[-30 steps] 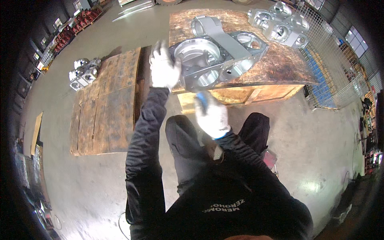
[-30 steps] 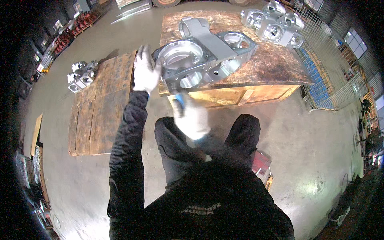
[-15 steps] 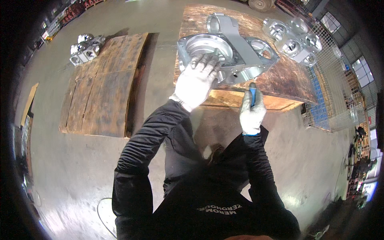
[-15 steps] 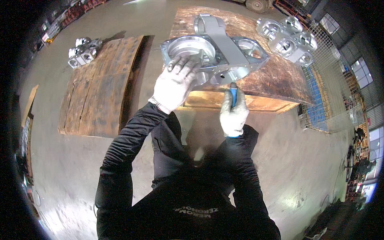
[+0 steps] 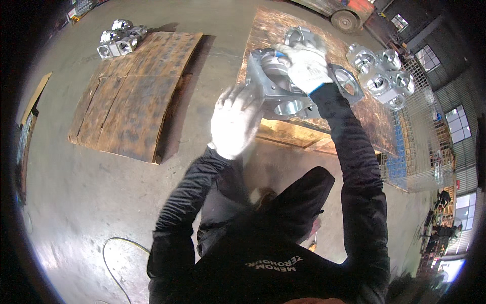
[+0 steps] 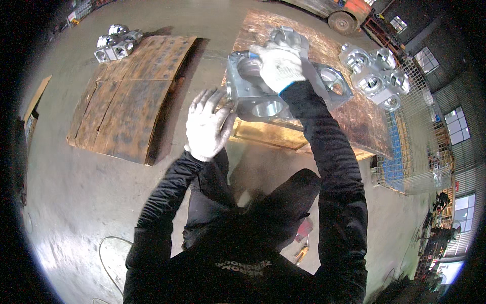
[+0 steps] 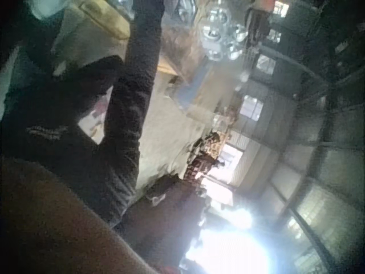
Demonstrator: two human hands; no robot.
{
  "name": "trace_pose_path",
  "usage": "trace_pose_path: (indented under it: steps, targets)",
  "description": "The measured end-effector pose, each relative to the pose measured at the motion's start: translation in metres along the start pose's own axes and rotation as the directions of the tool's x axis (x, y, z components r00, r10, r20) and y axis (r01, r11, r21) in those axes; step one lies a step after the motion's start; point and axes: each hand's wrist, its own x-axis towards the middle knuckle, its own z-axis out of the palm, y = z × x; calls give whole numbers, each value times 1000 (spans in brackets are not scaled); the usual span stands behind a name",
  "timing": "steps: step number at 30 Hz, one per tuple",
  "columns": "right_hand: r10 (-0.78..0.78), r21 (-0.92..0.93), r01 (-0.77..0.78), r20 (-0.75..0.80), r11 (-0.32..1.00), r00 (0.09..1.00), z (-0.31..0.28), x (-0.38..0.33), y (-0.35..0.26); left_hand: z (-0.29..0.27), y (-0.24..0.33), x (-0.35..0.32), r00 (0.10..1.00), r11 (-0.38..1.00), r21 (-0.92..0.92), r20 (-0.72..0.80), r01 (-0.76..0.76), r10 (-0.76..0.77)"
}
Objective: The person uses a deburring tool to scrape and smooth the edges of a large metal part placed on a wooden pallet. They repeatedly reposition the part and work on different sections to remove burrs.
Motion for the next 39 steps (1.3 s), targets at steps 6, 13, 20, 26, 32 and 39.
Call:
trace_pose_path:
  steps: [6, 13, 20, 26, 32, 39]
  targets:
    - [-138, -163, 165, 163, 973, 977, 15, 50, -6, 38, 13, -42, 778, 727, -278, 242, 628, -580]
    - [-189, -242, 241, 222, 940, 957, 17, 61, -10, 46, 8, -40, 760, 651, -392, 318, 650, -567]
    - [-218, -182, 243, 148, 953, 965, 22, 60, -13, 65, 1, -33, 771, 572, -532, 301, 625, -562]
    - [-232, -314, 303, 243, 900, 942, 10, 65, -24, 72, -8, -35, 778, 615, -483, 309, 624, -546]
    - [-304, -325, 361, 213, 874, 929, 4, 58, -24, 71, -6, -30, 766, 601, -480, 317, 638, -560]
    - [-292, -305, 327, 154, 894, 944, -2, 38, -28, 72, -4, -29, 746, 574, -484, 336, 661, -575]
